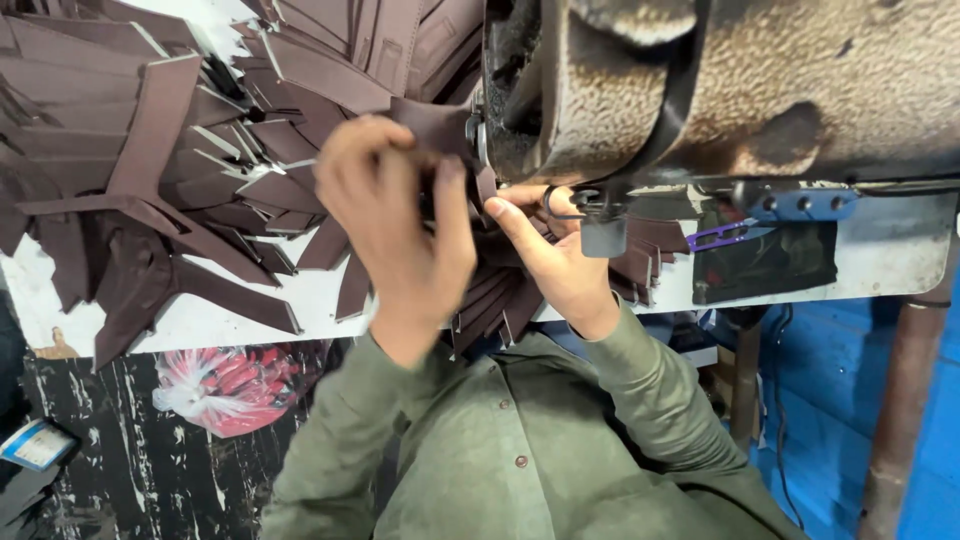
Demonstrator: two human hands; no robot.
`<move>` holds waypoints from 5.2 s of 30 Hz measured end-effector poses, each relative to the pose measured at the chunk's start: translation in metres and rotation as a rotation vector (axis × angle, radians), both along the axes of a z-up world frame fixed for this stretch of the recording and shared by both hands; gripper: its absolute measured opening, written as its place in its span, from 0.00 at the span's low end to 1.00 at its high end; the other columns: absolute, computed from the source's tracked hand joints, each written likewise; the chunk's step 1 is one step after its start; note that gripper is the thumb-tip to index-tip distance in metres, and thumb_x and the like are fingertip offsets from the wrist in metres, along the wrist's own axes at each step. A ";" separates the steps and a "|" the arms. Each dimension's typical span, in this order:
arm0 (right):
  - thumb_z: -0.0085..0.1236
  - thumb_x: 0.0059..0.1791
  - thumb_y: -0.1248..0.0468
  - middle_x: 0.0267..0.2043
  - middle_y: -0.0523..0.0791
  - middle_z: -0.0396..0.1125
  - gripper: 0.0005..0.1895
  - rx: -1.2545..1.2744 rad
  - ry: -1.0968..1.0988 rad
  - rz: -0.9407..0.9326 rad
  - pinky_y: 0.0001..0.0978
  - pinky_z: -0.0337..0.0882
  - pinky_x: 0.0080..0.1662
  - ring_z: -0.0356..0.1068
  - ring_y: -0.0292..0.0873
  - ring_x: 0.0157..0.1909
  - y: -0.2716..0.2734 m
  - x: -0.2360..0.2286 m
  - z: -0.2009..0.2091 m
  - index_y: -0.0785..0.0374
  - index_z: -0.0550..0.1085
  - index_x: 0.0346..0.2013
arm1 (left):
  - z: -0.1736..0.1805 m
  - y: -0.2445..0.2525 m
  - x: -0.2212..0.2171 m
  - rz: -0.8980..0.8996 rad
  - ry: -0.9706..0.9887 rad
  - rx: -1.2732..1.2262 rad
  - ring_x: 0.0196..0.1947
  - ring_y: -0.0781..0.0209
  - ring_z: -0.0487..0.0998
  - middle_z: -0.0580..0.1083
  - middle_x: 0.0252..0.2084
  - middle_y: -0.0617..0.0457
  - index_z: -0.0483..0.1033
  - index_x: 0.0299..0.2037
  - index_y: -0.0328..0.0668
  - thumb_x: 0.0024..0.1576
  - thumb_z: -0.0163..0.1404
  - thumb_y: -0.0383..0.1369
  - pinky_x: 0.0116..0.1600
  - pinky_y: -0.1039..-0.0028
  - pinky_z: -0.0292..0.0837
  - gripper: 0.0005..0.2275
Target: Stitching together leather shoe upper components using an industrial sewing machine.
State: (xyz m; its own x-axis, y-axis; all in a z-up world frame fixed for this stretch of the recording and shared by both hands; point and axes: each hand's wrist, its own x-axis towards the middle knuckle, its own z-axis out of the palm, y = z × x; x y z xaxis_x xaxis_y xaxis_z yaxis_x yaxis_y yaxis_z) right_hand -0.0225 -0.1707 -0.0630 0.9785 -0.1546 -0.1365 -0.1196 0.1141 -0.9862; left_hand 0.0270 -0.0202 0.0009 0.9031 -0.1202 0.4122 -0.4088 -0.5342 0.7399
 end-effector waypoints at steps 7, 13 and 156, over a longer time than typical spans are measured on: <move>0.61 0.54 0.71 0.43 0.44 0.73 0.07 0.046 0.084 -0.002 0.25 0.74 0.45 0.72 0.34 0.40 0.007 0.007 0.007 0.71 0.78 0.45 | -0.030 -0.001 -0.042 0.079 0.082 0.114 0.77 0.32 0.49 0.63 0.67 0.39 0.74 0.44 0.40 0.65 0.53 0.32 0.78 0.42 0.44 0.04; 0.61 0.55 0.68 0.45 0.44 0.74 0.09 -0.103 -0.001 0.050 0.28 0.75 0.48 0.74 0.36 0.44 -0.016 0.000 0.024 0.69 0.77 0.48 | -0.027 -0.007 -0.027 0.088 0.097 0.121 0.78 0.33 0.49 0.64 0.67 0.42 0.74 0.44 0.42 0.66 0.52 0.31 0.80 0.38 0.40 0.03; 0.47 0.59 0.63 0.49 0.39 0.69 0.18 -2.396 -0.595 0.209 0.38 0.69 0.53 0.70 0.40 0.50 -0.047 0.014 0.030 0.55 0.72 0.64 | 0.006 -0.004 -0.002 0.150 0.503 -0.514 0.30 0.74 0.77 0.79 0.36 0.54 0.71 0.59 0.40 0.68 0.46 0.31 0.37 0.79 0.72 0.12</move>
State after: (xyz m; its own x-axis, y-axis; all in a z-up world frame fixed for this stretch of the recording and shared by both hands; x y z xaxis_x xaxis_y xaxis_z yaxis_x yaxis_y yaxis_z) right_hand -0.0088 -0.2178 -0.0327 0.8490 0.4867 0.2054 0.2259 -0.6860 0.6916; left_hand 0.0254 -0.0238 0.0066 0.9895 0.1163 -0.0855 0.0965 -0.0928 0.9910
